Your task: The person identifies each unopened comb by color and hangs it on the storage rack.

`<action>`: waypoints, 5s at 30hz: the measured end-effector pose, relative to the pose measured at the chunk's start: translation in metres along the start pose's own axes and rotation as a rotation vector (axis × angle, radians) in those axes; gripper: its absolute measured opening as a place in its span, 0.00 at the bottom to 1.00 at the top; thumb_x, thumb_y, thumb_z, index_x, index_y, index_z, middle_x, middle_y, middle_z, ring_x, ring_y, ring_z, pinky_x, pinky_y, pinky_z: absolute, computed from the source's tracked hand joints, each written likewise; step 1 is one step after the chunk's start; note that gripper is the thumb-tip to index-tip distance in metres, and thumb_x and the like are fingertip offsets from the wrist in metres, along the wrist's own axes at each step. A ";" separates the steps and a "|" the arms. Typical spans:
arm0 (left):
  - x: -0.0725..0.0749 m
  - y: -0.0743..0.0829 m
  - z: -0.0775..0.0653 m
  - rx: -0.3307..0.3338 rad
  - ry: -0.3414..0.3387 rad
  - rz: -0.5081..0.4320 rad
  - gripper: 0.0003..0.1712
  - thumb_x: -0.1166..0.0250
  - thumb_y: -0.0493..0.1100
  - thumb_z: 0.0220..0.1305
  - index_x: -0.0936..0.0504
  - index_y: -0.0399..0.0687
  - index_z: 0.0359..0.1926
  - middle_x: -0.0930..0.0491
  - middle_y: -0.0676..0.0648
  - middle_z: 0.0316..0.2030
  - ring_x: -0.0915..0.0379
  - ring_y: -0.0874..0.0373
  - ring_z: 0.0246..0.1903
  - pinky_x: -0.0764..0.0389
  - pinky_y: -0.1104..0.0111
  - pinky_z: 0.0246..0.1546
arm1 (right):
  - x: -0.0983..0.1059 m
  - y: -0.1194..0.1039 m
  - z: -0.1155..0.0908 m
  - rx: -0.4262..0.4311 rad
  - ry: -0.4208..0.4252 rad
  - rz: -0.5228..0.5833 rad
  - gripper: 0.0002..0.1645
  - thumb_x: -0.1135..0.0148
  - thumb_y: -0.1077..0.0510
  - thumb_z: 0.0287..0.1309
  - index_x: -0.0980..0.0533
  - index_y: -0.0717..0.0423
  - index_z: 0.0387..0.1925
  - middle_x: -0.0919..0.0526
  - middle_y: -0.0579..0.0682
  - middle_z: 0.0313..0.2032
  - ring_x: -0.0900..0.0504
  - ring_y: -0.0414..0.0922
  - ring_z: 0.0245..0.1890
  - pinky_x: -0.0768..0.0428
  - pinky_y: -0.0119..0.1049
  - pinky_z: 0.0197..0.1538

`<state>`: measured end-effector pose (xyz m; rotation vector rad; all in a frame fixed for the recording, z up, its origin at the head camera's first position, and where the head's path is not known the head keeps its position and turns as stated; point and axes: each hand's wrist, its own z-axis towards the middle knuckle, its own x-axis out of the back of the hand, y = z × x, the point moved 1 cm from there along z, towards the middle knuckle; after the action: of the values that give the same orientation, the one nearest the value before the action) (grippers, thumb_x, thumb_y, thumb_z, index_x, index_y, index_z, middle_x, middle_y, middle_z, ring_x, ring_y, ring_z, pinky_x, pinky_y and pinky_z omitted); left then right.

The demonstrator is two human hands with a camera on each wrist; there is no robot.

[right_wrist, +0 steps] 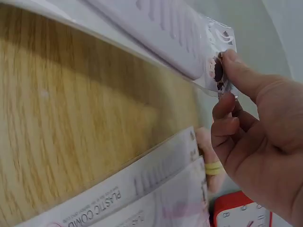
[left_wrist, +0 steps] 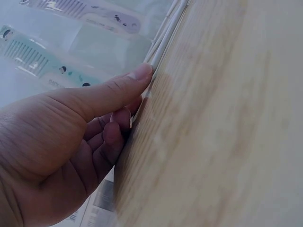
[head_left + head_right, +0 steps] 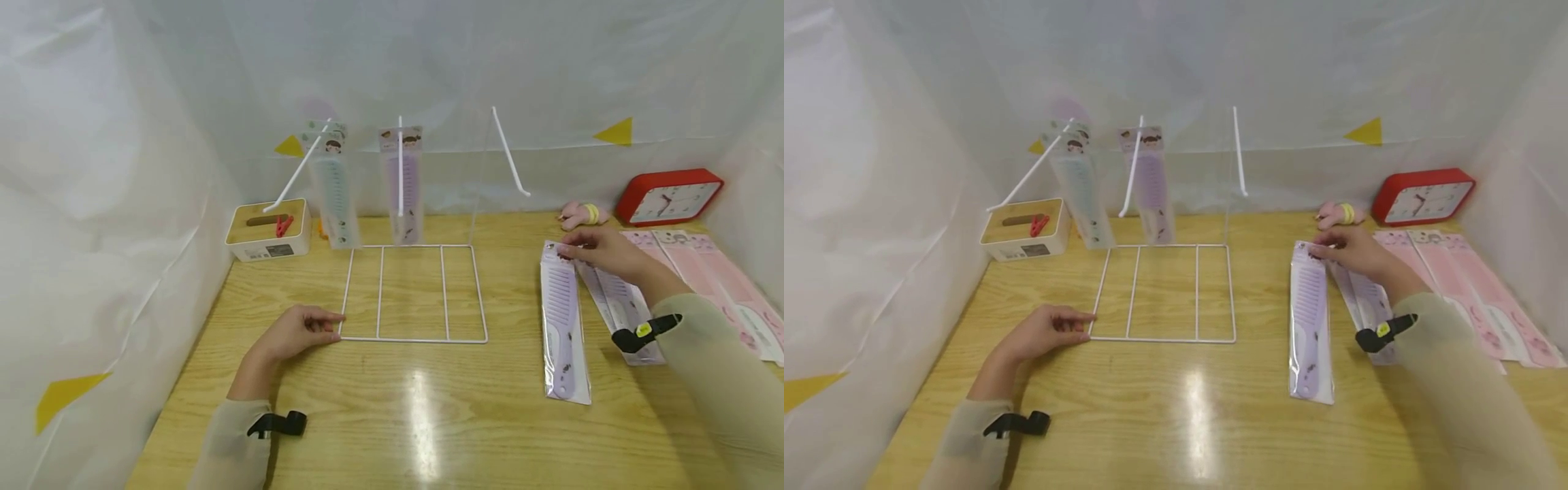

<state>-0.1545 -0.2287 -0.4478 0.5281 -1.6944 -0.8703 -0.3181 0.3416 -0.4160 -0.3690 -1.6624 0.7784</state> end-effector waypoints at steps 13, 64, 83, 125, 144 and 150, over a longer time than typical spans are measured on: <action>-0.002 0.002 0.003 -0.012 -0.013 0.011 0.19 0.27 0.45 0.60 0.13 0.52 0.53 0.18 0.51 0.34 0.27 0.60 0.29 0.24 0.71 0.30 | 0.045 -0.092 -0.084 0.117 0.067 0.111 0.12 0.33 0.59 0.64 0.17 0.58 0.47 0.13 0.41 0.34 0.21 0.38 0.32 0.24 0.28 0.34; -0.007 -0.003 -0.001 -0.006 0.022 -0.026 0.19 0.26 0.43 0.59 0.13 0.46 0.53 0.17 0.47 0.34 0.29 0.61 0.28 0.26 0.72 0.29 | 0.014 -0.376 -0.053 0.269 -0.432 0.002 0.07 0.34 0.60 0.64 0.13 0.59 0.39 0.11 0.54 0.39 0.13 0.49 0.39 0.15 0.38 0.46; -0.013 0.003 -0.001 0.009 0.021 -0.009 0.19 0.26 0.43 0.59 0.13 0.49 0.53 0.17 0.51 0.33 0.27 0.61 0.28 0.25 0.71 0.29 | 0.036 -0.346 0.018 0.148 -0.399 0.102 0.19 0.35 0.56 0.65 0.19 0.62 0.53 0.17 0.53 0.53 0.14 0.45 0.48 0.18 0.35 0.54; -0.012 0.003 0.004 0.001 0.010 -0.041 0.20 0.26 0.43 0.59 0.13 0.46 0.53 0.16 0.47 0.35 0.28 0.60 0.29 0.26 0.72 0.29 | 0.077 -0.219 -0.070 0.376 -0.082 0.917 0.19 0.45 0.78 0.63 0.22 0.72 0.55 0.12 0.59 0.47 0.11 0.49 0.45 0.16 0.33 0.44; -0.010 0.009 0.006 0.011 0.013 -0.008 0.19 0.26 0.41 0.60 0.13 0.46 0.52 0.16 0.48 0.34 0.27 0.60 0.31 0.25 0.72 0.31 | 0.040 -0.054 -0.066 0.035 0.094 0.288 0.26 0.33 0.55 0.64 0.23 0.58 0.61 0.12 0.30 0.44 0.20 0.24 0.48 0.25 0.16 0.46; -0.011 0.006 0.005 0.005 0.002 0.001 0.19 0.27 0.42 0.60 0.13 0.46 0.53 0.16 0.49 0.34 0.27 0.61 0.30 0.25 0.72 0.31 | 0.038 0.003 -0.038 -0.092 0.107 0.185 0.33 0.33 0.43 0.63 0.23 0.57 0.63 0.16 0.21 0.41 0.26 0.19 0.47 0.29 0.14 0.44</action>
<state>-0.1556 -0.2158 -0.4506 0.5315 -1.6952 -0.8649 -0.2912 0.3784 -0.3870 -0.6254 -1.5823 0.8059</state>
